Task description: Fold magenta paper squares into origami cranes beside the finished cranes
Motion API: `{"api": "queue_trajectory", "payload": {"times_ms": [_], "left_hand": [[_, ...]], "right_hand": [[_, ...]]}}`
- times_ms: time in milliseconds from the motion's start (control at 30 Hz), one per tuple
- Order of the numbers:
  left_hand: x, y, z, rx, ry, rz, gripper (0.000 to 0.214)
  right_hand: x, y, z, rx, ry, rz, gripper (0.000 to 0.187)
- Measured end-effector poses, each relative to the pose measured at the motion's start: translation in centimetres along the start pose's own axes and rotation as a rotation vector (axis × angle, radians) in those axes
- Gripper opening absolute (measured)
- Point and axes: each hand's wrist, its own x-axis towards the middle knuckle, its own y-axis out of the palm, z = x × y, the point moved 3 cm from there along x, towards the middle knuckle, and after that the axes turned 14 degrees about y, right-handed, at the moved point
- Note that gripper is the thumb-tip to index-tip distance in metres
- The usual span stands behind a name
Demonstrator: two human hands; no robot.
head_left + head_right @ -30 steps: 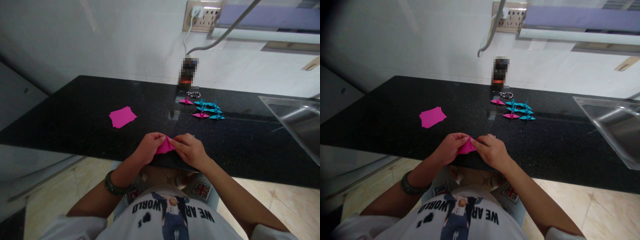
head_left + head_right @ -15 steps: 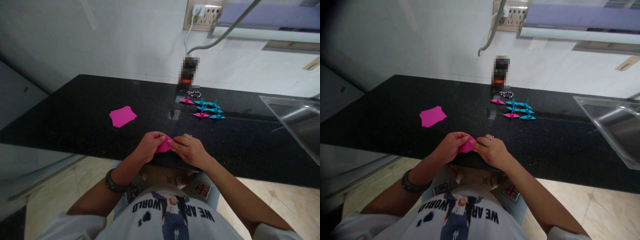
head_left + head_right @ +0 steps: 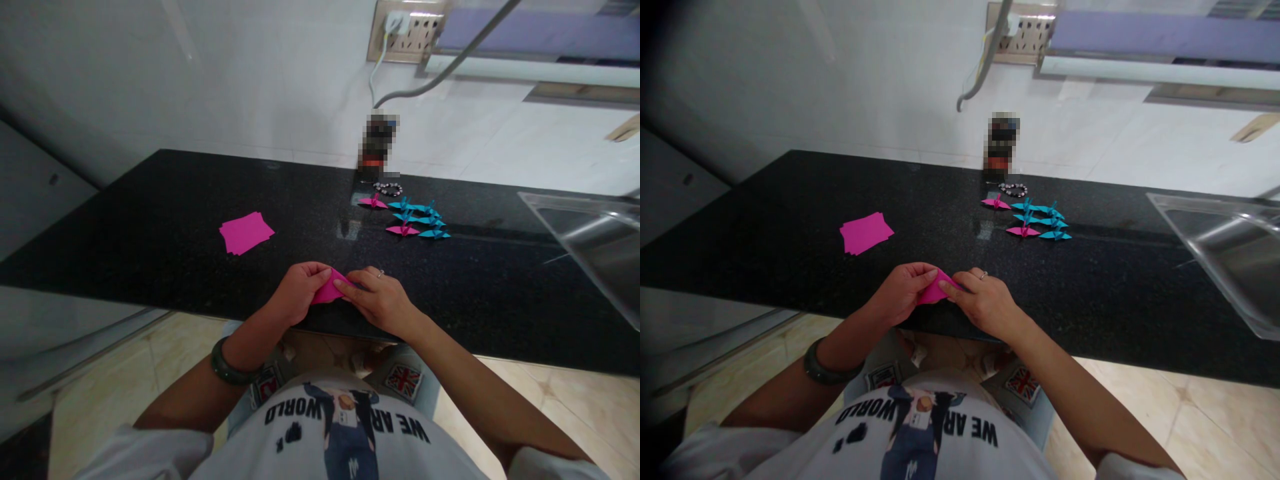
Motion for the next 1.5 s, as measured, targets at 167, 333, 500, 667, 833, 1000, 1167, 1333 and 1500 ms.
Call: {"api": "queue_trajectory", "payload": {"times_ms": [167, 333, 500, 667, 833, 1000, 1167, 1333, 1500], "left_hand": [[0.01, -0.05, 0.01, 0.006, -0.011, 0.005, 0.016], [0.02, -0.1, 0.12, -0.018, -0.02, 0.007, 0.014], [-0.06, -0.1, 0.12, -0.038, -0.039, -0.006, 0.012], [-0.02, -0.05, 0.08, -0.048, -0.037, -0.01, 0.009], [0.12, -0.12, 0.24, -0.035, -0.038, -0.022, 0.008], [0.26, 0.11, 0.23, -0.024, -0.011, -0.012, 0.02], [0.54, -0.03, 0.53, 0.114, 0.027, -0.092, 0.02], [0.55, -0.01, 0.68, 0.095, 0.015, -0.086, 0.019], [0.5, 0.14, 0.7, 0.003, -0.019, -0.033, 0.029]], "right_hand": [[0.05, 0.0, -0.21, 0.044, -0.011, 0.0, 0.035], [0.14, -0.07, -0.25, 0.042, -0.013, 0.004, 0.032], [0.14, 0.0, -0.34, 0.052, -0.022, -0.001, 0.031], [0.13, 0.06, -0.43, 0.07, -0.017, -0.007, 0.031], [0.12, 0.03, -0.36, 0.068, -0.011, 0.001, 0.029], [0.09, 0.03, -0.23, 0.058, -0.011, 0.011, 0.029], [0.18, -0.02, -0.05, 0.03, -0.016, 0.021, 0.03], [0.16, 0.06, -0.13, 0.009, -0.013, 0.024, 0.03], [0.1, 0.12, -0.29, 0.021, -0.006, 0.048, 0.03]]}}
